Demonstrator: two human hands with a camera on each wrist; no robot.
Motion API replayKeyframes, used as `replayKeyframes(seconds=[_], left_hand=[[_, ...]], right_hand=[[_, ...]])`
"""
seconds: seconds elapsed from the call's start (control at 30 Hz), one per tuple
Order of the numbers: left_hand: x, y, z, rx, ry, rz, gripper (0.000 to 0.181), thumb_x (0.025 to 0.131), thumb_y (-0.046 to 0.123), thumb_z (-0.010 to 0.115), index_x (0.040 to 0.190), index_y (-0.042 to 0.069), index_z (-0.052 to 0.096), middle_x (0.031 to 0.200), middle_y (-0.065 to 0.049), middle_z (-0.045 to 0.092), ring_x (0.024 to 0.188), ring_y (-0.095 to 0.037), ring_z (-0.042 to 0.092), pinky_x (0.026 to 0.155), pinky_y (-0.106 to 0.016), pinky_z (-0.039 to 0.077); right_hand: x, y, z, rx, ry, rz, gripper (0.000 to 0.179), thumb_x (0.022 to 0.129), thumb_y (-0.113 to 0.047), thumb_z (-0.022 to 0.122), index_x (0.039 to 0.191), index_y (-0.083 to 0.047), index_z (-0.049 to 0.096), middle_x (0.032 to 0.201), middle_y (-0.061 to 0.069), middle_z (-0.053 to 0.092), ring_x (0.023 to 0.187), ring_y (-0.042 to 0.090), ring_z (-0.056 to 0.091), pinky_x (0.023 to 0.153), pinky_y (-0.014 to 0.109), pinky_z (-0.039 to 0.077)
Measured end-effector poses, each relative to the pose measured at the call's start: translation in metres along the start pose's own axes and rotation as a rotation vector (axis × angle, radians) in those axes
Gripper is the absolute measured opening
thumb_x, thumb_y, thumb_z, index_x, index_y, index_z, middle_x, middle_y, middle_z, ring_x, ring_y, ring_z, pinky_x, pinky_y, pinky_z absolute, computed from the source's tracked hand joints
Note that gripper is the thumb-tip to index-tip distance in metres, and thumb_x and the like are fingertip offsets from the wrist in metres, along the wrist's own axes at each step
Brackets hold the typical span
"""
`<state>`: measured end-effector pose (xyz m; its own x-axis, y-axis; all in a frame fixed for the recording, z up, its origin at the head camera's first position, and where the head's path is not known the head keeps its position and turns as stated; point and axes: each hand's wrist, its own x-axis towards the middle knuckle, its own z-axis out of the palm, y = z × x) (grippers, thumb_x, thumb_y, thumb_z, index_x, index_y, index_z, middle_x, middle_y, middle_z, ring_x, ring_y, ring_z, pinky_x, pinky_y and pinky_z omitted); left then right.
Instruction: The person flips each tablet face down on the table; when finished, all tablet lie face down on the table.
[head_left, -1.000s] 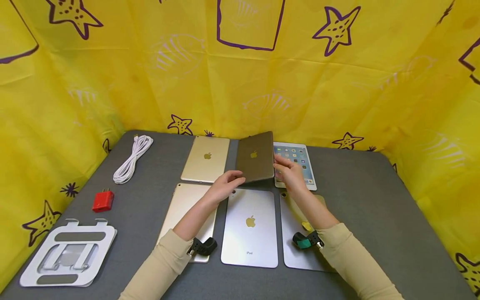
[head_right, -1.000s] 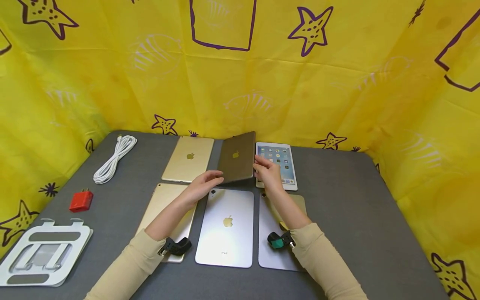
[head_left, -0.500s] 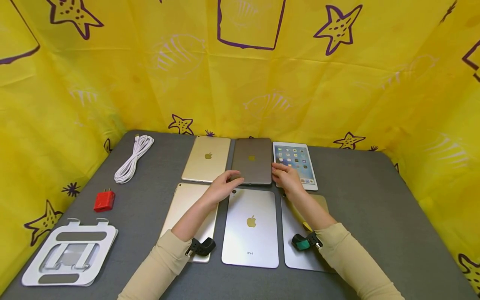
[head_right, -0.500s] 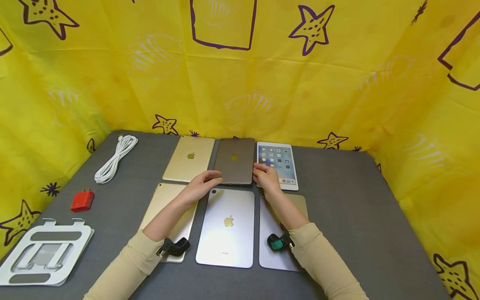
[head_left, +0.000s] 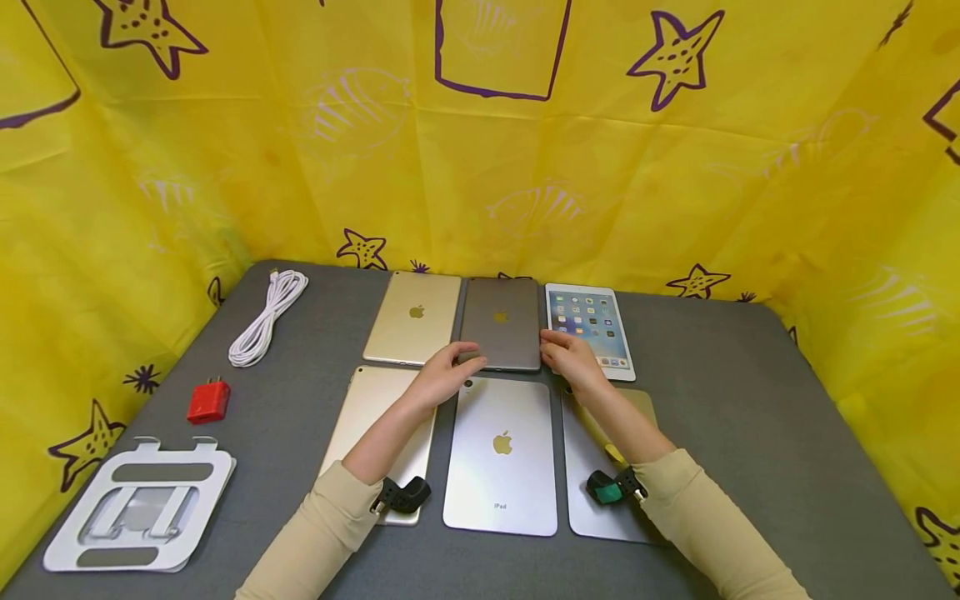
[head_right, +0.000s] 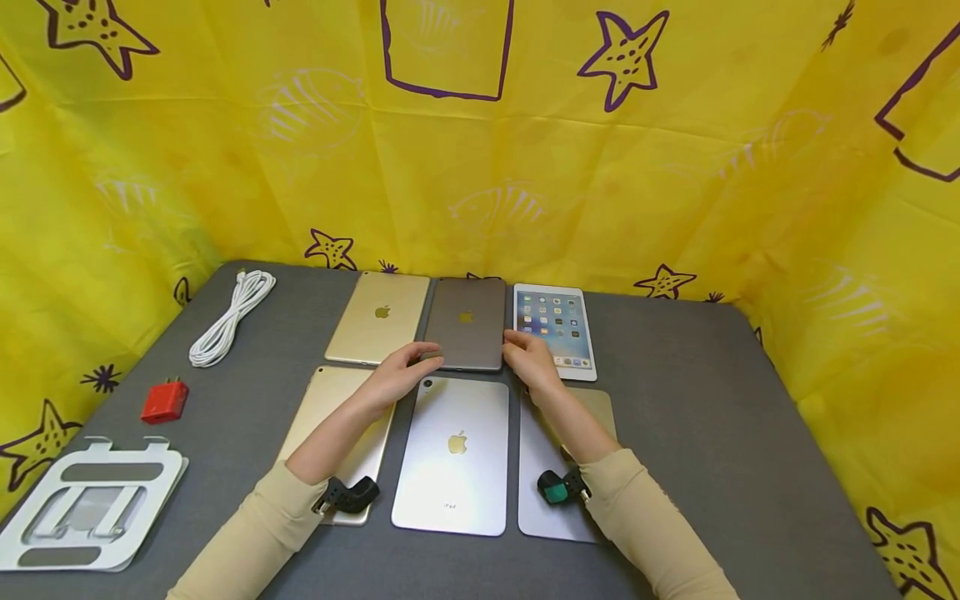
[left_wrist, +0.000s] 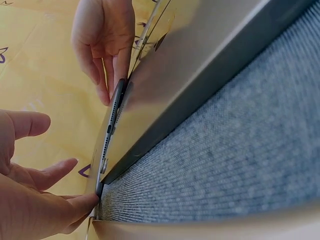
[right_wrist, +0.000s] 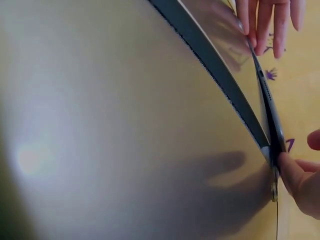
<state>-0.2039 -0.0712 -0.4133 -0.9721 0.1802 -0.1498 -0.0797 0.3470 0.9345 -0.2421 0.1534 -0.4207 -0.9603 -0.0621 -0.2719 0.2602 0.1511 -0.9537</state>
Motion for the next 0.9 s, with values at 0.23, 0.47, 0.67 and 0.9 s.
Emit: replayKeyframes(seconds=[0.23, 0.47, 0.67, 0.9], left_hand=[[0.000, 0.000, 0.000, -0.011, 0.012, -0.011, 0.048, 0.096, 0.024, 0.061, 0.136, 0.001, 0.052, 0.140, -0.016, 0.051, 0.125, -0.033, 0.049, 0.103, -0.047, 0.040], [0.000, -0.002, 0.000, -0.019, 0.016, -0.004, 0.047, 0.096, 0.024, 0.061, 0.136, 0.000, 0.052, 0.140, -0.016, 0.050, 0.126, -0.032, 0.048, 0.104, -0.047, 0.039], [0.000, -0.003, 0.000, 0.009, 0.022, 0.007, 0.046, 0.096, 0.024, 0.061, 0.134, 0.001, 0.054, 0.139, -0.016, 0.051, 0.126, -0.032, 0.048, 0.103, -0.046, 0.039], [-0.001, -0.004, 0.002, 0.063, 0.033, 0.039, 0.044, 0.095, 0.022, 0.061, 0.133, -0.001, 0.055, 0.136, -0.017, 0.054, 0.118, -0.032, 0.053, 0.098, -0.046, 0.043]], right_hand=[[-0.009, -0.003, 0.002, -0.294, -0.037, -0.103, 0.054, 0.095, -0.008, 0.051, 0.145, 0.006, 0.038, 0.144, 0.025, 0.044, 0.135, 0.035, 0.040, 0.111, 0.043, 0.032], [-0.014, -0.006, 0.005, -0.374, -0.057, -0.097, 0.057, 0.096, -0.010, 0.051, 0.148, 0.005, 0.033, 0.145, 0.027, 0.041, 0.135, 0.037, 0.039, 0.111, 0.045, 0.032], [-0.015, -0.007, 0.007, -0.417, -0.076, -0.117, 0.064, 0.093, -0.010, 0.054, 0.149, 0.006, 0.028, 0.147, 0.028, 0.039, 0.136, 0.037, 0.038, 0.111, 0.044, 0.032], [-0.016, -0.007, 0.009, -0.554, -0.085, -0.130, 0.070, 0.092, -0.015, 0.054, 0.151, 0.005, 0.024, 0.147, 0.027, 0.039, 0.135, 0.037, 0.039, 0.110, 0.044, 0.033]])
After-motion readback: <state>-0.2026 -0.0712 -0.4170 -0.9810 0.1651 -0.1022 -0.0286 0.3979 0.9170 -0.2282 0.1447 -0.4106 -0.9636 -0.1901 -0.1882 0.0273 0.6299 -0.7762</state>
